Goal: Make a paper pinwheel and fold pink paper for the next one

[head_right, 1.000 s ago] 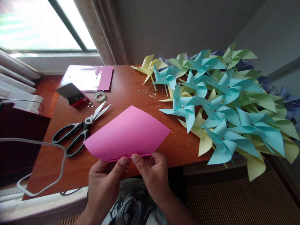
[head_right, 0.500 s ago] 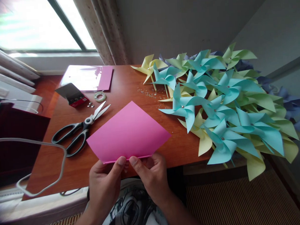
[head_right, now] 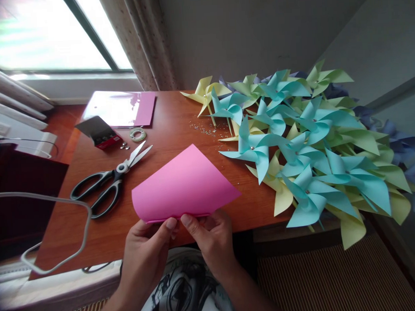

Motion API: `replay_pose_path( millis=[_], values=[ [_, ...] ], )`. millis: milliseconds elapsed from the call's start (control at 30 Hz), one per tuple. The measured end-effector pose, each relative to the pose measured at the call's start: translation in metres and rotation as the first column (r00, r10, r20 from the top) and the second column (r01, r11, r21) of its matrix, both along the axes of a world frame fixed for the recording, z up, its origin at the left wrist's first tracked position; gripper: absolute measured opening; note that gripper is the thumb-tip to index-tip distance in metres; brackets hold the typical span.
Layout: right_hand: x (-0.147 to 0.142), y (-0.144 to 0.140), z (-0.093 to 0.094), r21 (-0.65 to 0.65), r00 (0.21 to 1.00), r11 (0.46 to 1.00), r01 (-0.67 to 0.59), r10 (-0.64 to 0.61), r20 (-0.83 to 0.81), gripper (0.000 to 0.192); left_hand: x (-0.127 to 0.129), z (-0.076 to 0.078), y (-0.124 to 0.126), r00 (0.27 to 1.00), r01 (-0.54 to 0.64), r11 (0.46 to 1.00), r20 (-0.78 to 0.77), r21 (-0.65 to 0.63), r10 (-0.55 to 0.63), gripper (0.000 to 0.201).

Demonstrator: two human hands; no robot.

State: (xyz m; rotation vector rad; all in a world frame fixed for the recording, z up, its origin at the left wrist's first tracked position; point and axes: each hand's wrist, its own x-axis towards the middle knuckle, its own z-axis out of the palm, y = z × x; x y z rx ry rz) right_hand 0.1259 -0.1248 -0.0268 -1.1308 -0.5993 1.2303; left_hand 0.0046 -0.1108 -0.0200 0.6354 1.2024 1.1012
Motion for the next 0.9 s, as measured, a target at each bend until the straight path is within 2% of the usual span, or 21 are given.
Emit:
replay_pose_path(
  millis=[100,367,533,900],
  values=[
    [0.0,0.0,-0.004,0.016,0.999,1.0,0.009,-0.009,0.05,0.007,0.001,-0.003,0.0,0.999,-0.031,0.999,0.018,0.011,0.031,0.016],
    [0.0,-0.001,-0.005,0.009,0.999,1.0,-0.012,0.012,0.044,0.005,0.006,0.001,-0.001,0.994,-0.089,0.995,0.064,0.042,0.086,0.014],
    [-0.002,0.0,-0.003,-0.022,0.999,1.0,0.012,-0.011,0.041,0.013,0.007,-0.002,-0.001,0.995,-0.096,0.994,0.003,0.051,0.096,0.017],
    [-0.006,-0.001,0.0,-0.015,0.996,1.0,-0.012,0.011,-0.092,0.007,0.003,-0.009,-0.006,0.985,-0.112,0.986,-0.117,0.123,0.126,0.018]
  ],
)
